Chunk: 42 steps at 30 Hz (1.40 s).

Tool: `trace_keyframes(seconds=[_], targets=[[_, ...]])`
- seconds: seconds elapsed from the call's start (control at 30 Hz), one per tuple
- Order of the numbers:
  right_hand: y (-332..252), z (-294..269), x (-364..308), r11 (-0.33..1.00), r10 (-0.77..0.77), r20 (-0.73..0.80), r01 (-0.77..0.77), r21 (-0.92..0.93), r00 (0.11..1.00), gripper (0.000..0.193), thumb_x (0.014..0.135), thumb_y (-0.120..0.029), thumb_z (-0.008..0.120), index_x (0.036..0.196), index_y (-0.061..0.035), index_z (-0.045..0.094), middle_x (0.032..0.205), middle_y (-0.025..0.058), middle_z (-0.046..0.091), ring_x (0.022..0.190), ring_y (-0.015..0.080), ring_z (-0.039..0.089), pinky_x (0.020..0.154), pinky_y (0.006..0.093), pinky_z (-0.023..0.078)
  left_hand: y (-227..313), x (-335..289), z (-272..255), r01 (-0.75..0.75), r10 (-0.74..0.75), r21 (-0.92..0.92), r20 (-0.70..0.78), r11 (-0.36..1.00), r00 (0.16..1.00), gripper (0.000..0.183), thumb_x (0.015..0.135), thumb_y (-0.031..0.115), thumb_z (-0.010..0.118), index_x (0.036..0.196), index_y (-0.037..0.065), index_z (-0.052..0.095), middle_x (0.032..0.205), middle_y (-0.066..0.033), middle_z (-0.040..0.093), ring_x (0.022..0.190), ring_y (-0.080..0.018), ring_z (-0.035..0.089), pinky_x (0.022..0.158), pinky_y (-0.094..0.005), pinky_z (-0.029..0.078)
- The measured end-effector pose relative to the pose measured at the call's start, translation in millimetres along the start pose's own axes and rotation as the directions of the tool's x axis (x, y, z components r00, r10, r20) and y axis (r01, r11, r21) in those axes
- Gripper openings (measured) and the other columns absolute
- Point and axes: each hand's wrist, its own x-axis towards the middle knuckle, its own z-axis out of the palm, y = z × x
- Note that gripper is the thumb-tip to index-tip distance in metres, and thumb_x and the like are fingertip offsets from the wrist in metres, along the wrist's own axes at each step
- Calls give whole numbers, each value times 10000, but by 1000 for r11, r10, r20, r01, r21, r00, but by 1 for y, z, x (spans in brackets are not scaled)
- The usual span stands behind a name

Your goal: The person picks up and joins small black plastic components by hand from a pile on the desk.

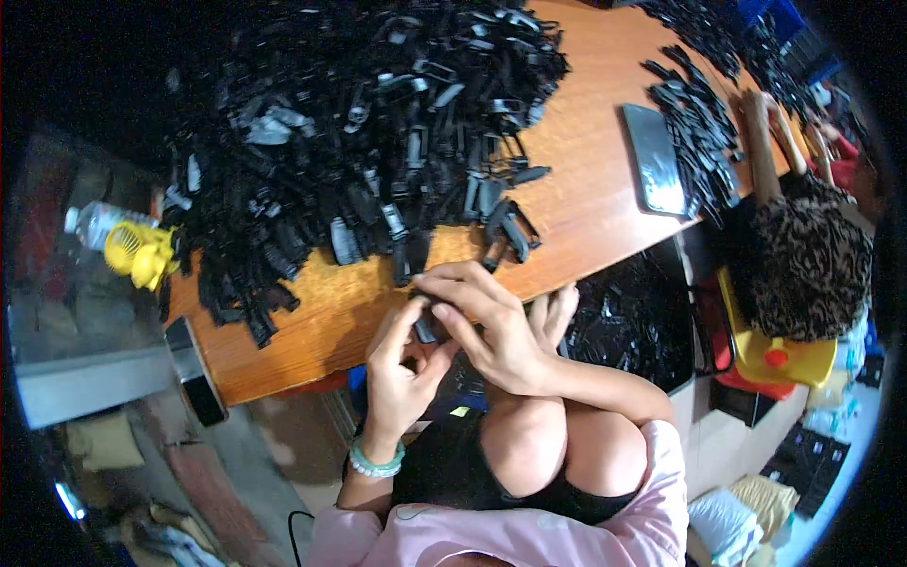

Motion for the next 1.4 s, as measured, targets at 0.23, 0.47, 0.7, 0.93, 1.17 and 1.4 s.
trace_keyframes(seconds=[0.23,0.47,0.7,0.93,1.17,1.4], targets=[[8,-13,-10,995,31,-43,-27,96,999,370,805,31,582,1172,38,539,1036,191,573,948,307,569,825,344,450,10,2,-12,-180,192,270,-17,946,981,336,749,2,700,1071,11,604,825,-63,565,617,-96,491,509,-227,377],[4,-15,-17,995,-64,196,47,87,979,378,841,23,558,1214,33,498,969,146,568,877,249,574,803,325,459,13,-1,-24,-141,131,210,61,967,990,353,754,21,703,1082,-48,593,891,-143,612,653,-157,562,524,-266,442],[7,-10,-19,990,-111,262,129,-54,959,390,810,6,579,1188,32,489,892,175,530,791,348,553,695,395,461,26,1,-36,-356,321,370,154,858,935,343,749,22,683,1058,-70,568,825,-185,603,685,-341,618,575,-378,470],[10,-5,-18,951,-251,213,281,-128,944,402,770,34,598,1156,64,489,835,163,514,678,335,551,575,375,462,29,1,-38,-363,321,412,171,836,932,278,761,62,687,962,-94,576,800,-193,603,658,-336,614,544,-370,465],[5,-8,-17,903,-252,253,321,-285,934,470,745,38,624,1198,43,497,897,153,517,733,302,572,600,355,482,22,-1,-22,-153,148,270,42,951,988,315,790,106,686,1000,-107,586,831,-213,605,662,-311,627,556,-350,480],[6,-13,-20,997,31,179,-43,68,983,418,756,-114,719,1127,18,577,1080,141,556,904,204,568,738,296,468,14,-8,-30,1,15,-211,74,977,997,308,785,-2,672,1090,-22,634,912,-92,630,683,-101,598,560,-194,461]])
